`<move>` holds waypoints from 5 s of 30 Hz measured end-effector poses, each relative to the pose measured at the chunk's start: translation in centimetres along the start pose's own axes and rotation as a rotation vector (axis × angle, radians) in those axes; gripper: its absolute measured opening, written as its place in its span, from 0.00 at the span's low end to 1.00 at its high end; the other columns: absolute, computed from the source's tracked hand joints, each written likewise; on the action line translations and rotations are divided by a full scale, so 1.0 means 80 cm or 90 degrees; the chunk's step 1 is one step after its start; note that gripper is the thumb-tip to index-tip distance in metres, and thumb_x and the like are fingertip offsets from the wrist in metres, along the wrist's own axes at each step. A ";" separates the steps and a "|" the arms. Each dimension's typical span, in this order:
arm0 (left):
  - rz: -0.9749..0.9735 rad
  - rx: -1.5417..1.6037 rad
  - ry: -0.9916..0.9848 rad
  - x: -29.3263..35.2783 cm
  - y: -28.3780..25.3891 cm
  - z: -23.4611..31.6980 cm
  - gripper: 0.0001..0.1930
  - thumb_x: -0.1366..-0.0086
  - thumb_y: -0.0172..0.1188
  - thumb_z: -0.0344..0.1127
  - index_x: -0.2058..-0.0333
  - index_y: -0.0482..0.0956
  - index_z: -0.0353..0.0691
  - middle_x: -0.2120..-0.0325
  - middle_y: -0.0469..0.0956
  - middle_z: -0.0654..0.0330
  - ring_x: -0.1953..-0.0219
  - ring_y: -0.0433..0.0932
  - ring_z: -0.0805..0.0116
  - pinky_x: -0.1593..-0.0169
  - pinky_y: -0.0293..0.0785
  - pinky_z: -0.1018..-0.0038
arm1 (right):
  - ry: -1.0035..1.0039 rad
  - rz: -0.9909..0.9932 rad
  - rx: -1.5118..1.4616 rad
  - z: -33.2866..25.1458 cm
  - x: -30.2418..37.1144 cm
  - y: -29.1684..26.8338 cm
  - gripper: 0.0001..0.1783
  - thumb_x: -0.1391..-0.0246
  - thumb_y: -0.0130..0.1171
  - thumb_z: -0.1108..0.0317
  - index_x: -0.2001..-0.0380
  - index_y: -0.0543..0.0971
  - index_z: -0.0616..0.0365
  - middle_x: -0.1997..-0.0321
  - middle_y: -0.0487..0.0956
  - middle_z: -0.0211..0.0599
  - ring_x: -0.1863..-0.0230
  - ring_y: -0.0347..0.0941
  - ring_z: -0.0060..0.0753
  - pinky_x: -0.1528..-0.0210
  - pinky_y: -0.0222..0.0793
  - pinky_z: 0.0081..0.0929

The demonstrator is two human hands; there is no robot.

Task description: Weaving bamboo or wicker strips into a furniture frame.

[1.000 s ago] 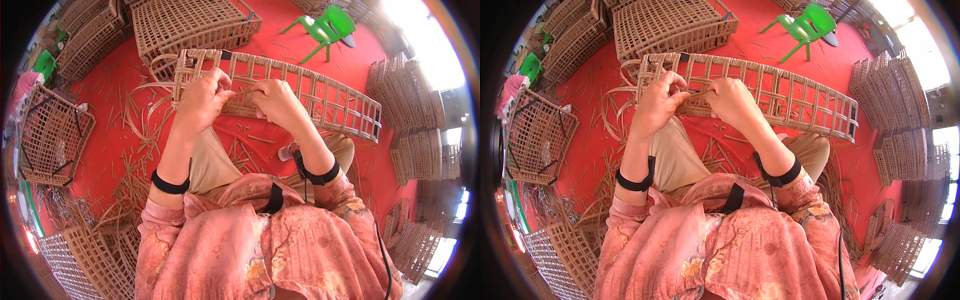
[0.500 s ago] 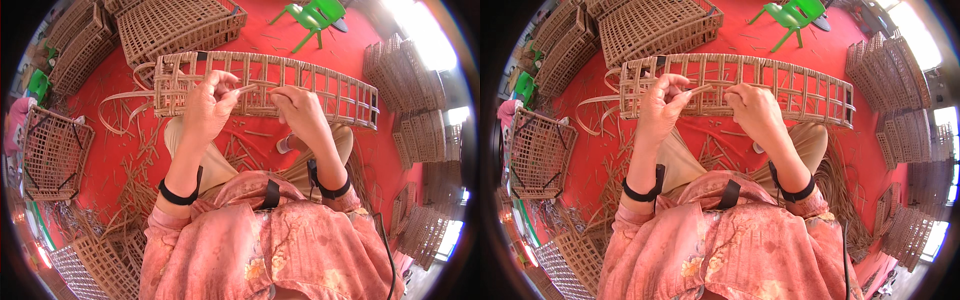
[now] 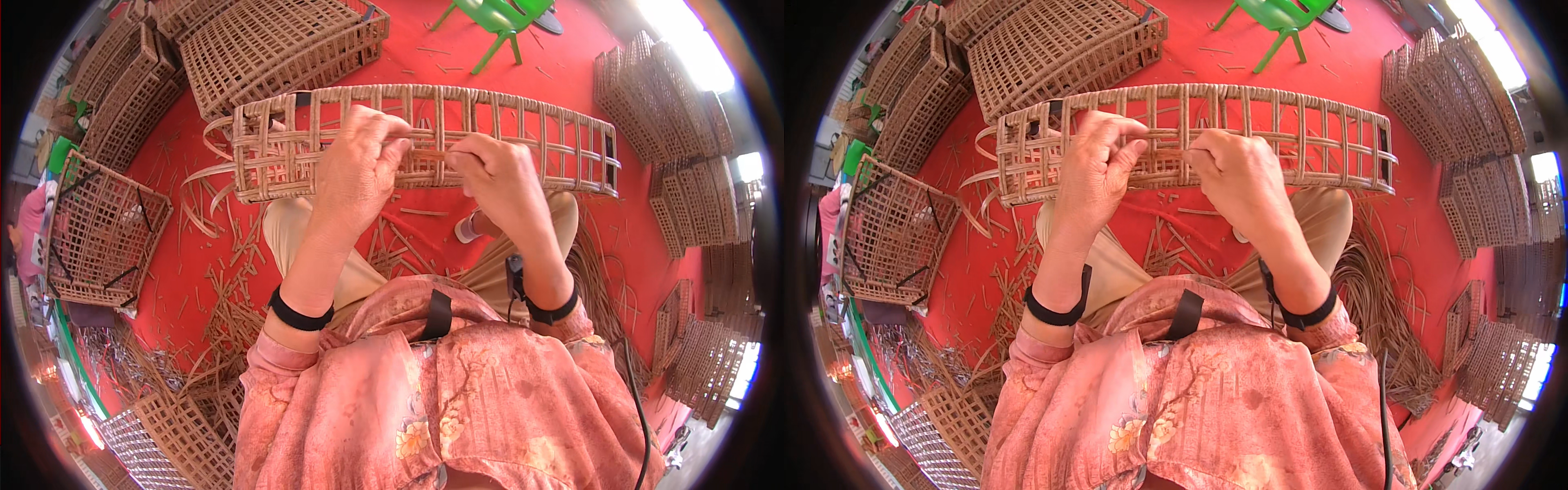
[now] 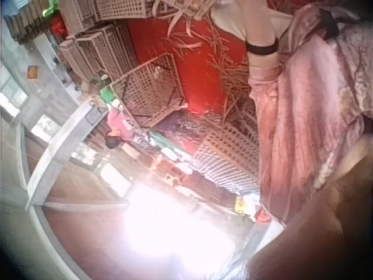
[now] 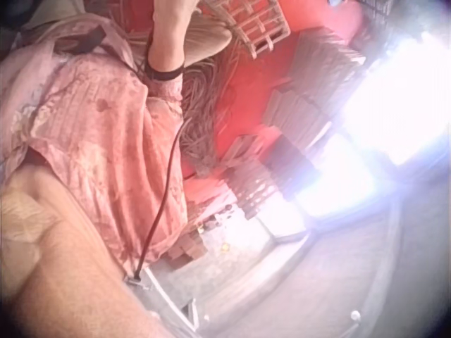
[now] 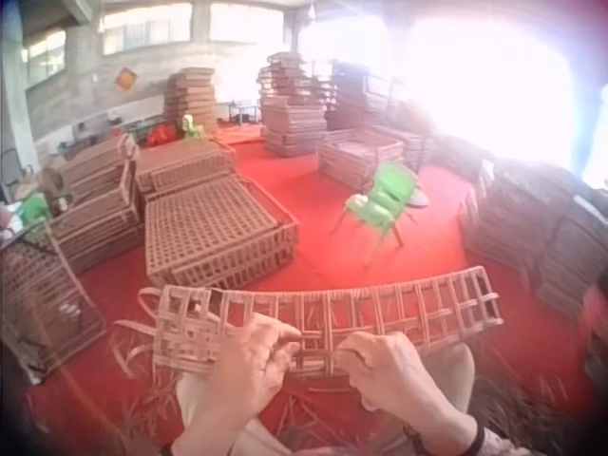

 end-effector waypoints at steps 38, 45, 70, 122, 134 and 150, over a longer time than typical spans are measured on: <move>-0.025 0.074 0.041 -0.020 0.104 0.073 0.06 0.36 0.63 0.29 0.61 0.82 0.40 0.65 0.79 0.57 0.67 0.81 0.61 0.62 0.76 0.68 | 0.033 0.114 0.212 0.085 0.028 -0.082 0.10 0.42 0.56 0.62 0.66 0.79 0.57 0.71 0.82 0.51 0.65 0.80 0.55 0.59 0.74 0.47; -0.091 -0.052 0.072 -0.015 0.126 0.077 0.09 0.35 0.63 0.36 0.58 0.84 0.43 0.65 0.78 0.58 0.65 0.81 0.58 0.62 0.77 0.65 | 0.111 0.224 0.058 0.114 0.035 -0.132 0.12 0.40 0.56 0.61 0.65 0.83 0.57 0.70 0.83 0.46 0.64 0.81 0.52 0.60 0.74 0.43; -0.176 0.298 -0.097 -0.029 0.115 0.106 0.02 0.36 0.64 0.29 0.68 0.82 0.38 0.77 0.81 0.68 0.73 0.76 0.82 0.69 0.71 0.81 | 0.140 -0.039 0.130 0.137 0.002 -0.077 0.17 0.46 0.52 0.65 0.58 0.86 0.56 0.59 0.83 0.53 0.54 0.79 0.54 0.52 0.75 0.45; 0.093 -0.293 0.270 0.044 0.113 0.062 0.21 0.52 0.66 0.27 0.57 0.77 0.47 0.54 0.71 0.57 0.50 0.70 0.56 0.44 0.61 0.55 | 0.160 -0.067 0.016 0.169 0.021 -0.120 0.16 0.44 0.63 0.59 0.69 0.83 0.64 0.81 0.73 0.34 0.80 0.69 0.24 0.78 0.64 0.29; 0.033 -0.314 0.252 0.055 0.058 0.009 0.24 0.56 0.66 0.25 0.56 0.76 0.46 0.51 0.72 0.55 0.46 0.70 0.51 0.42 0.63 0.54 | 0.013 0.008 0.177 0.106 0.043 -0.056 0.19 0.41 0.59 0.51 0.70 0.83 0.57 0.70 0.81 0.50 0.64 0.79 0.56 0.60 0.73 0.49; -0.077 -0.117 0.145 0.062 0.004 0.039 0.13 0.39 0.62 0.28 0.54 0.80 0.42 0.47 0.73 0.56 0.46 0.72 0.59 0.44 0.70 0.64 | 0.070 0.114 -0.171 0.081 0.126 -0.077 0.11 0.40 0.63 0.68 0.72 0.78 0.63 0.82 0.72 0.36 0.80 0.68 0.22 0.77 0.64 0.26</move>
Point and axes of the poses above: each hand's wrist, its own x-axis away from the middle knuckle, its own y-axis out of the palm, z = x × y, the point moved 7 cm from there along -x, towards the middle knuckle
